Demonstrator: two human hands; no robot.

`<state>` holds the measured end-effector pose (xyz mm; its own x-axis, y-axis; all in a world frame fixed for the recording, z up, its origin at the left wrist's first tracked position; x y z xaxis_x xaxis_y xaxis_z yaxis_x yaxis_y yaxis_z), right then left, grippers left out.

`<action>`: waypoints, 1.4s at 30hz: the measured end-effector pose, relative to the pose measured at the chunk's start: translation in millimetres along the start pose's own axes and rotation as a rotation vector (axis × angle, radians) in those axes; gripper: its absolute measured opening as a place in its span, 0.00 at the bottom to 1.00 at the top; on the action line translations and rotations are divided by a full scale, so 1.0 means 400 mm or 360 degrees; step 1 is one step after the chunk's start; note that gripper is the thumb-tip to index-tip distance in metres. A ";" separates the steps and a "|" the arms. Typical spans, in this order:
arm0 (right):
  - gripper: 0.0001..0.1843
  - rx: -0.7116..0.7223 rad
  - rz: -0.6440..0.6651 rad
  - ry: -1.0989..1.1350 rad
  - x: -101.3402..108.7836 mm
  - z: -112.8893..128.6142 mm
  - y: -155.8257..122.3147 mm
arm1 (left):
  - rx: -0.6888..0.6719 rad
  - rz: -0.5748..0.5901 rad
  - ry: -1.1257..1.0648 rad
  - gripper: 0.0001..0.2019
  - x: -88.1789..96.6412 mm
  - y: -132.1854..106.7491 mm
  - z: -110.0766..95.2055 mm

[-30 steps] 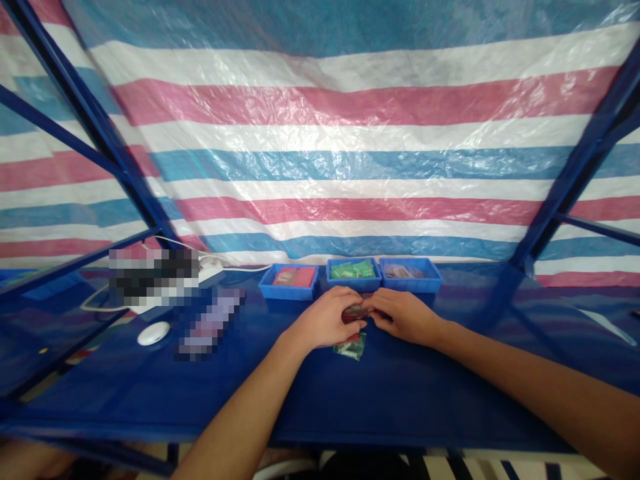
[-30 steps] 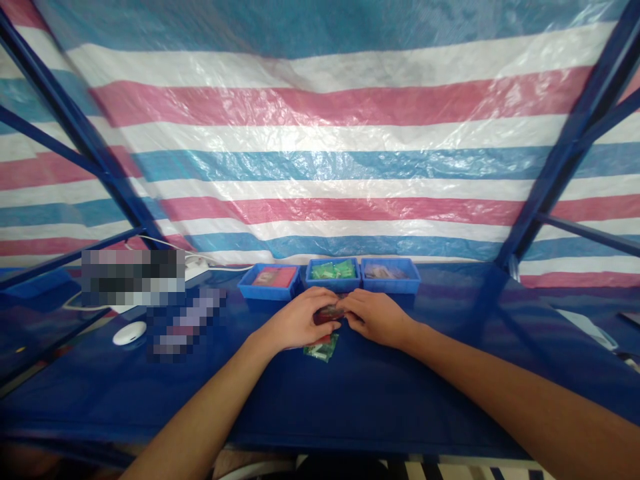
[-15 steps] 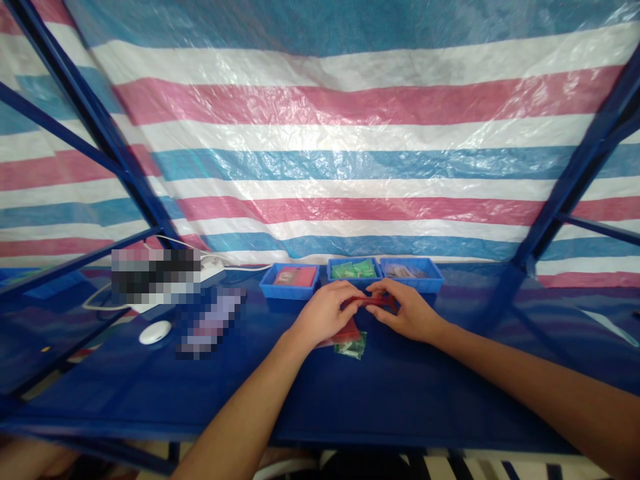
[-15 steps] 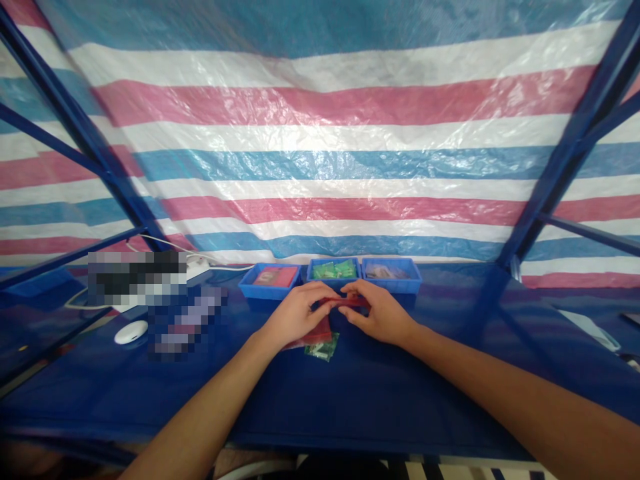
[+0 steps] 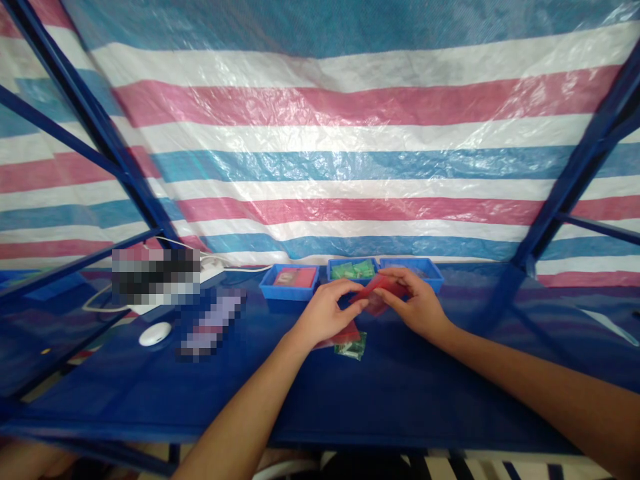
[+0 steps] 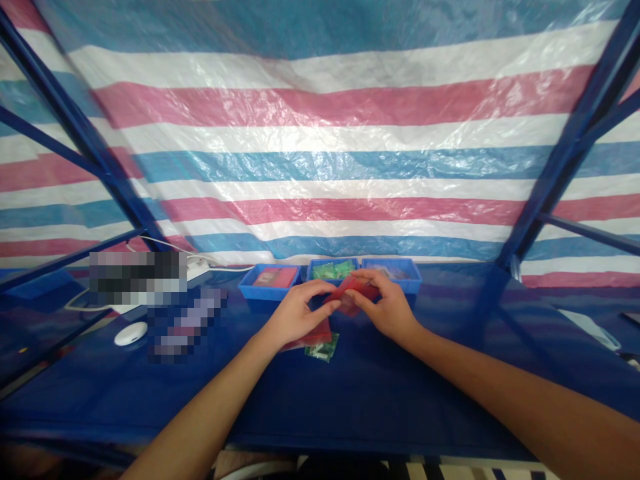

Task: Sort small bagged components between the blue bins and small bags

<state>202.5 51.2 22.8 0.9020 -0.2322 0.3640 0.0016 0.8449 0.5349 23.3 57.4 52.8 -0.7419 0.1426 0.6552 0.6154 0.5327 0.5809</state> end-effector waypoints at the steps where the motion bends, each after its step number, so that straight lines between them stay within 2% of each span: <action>1: 0.22 -0.0011 -0.0003 0.0024 0.001 0.001 0.000 | 0.0002 0.0009 -0.0038 0.11 -0.003 0.001 -0.001; 4: 0.27 -0.0051 0.0047 0.0153 -0.008 -0.002 0.004 | 0.0056 0.0008 -0.0072 0.12 -0.006 0.000 0.014; 8: 0.30 -0.0096 0.0111 0.0417 -0.027 -0.017 0.013 | 0.0176 -0.0069 -0.0083 0.12 0.004 -0.006 0.066; 13: 0.27 -0.0178 0.0220 0.0496 -0.053 -0.040 0.017 | 0.0290 -0.0145 -0.0191 0.11 0.008 -0.015 0.106; 19: 0.28 -0.0187 0.0016 0.0411 -0.015 -0.048 0.021 | 0.0229 -0.0087 -0.0284 0.13 -0.010 -0.010 0.080; 27: 0.29 -0.0205 0.0202 0.0360 -0.044 -0.067 0.022 | 0.0232 -0.0068 -0.0110 0.12 -0.002 -0.010 0.084; 30: 0.22 -0.0217 0.0235 0.0282 -0.052 -0.074 0.019 | 0.0241 -0.0088 -0.0159 0.12 0.001 -0.010 0.084; 33: 0.18 -0.0244 0.0223 0.0251 -0.049 -0.075 0.020 | 0.0260 -0.0098 -0.0230 0.12 -0.001 -0.011 0.086; 38: 0.18 -0.0275 0.0176 0.0191 -0.033 -0.063 0.024 | 0.0253 -0.0080 -0.0161 0.13 0.002 -0.008 0.077; 40: 0.18 -0.0255 0.0095 0.0160 -0.017 -0.056 0.026 | 0.0230 -0.0095 -0.0142 0.14 0.007 -0.006 0.072; 42: 0.17 -0.0208 0.0108 0.0126 -0.018 -0.051 0.026 | 0.0224 -0.0080 -0.0140 0.14 0.006 -0.007 0.073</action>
<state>204.8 71.3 10.1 0.9330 -0.1382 0.3322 -0.0089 0.9141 0.4053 12.1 80.6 38.6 -0.7949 0.1824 0.5786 0.5385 0.6514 0.5345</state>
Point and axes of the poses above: each hand's wrist, its own y-axis towards the middle knuckle, its own x-axis out of the back of the hand, z = x × y, the point moved 9 cm from there along y, towards the middle knuckle, and after that the axes turned 7 degrees about -x, right-handed, at the moved point
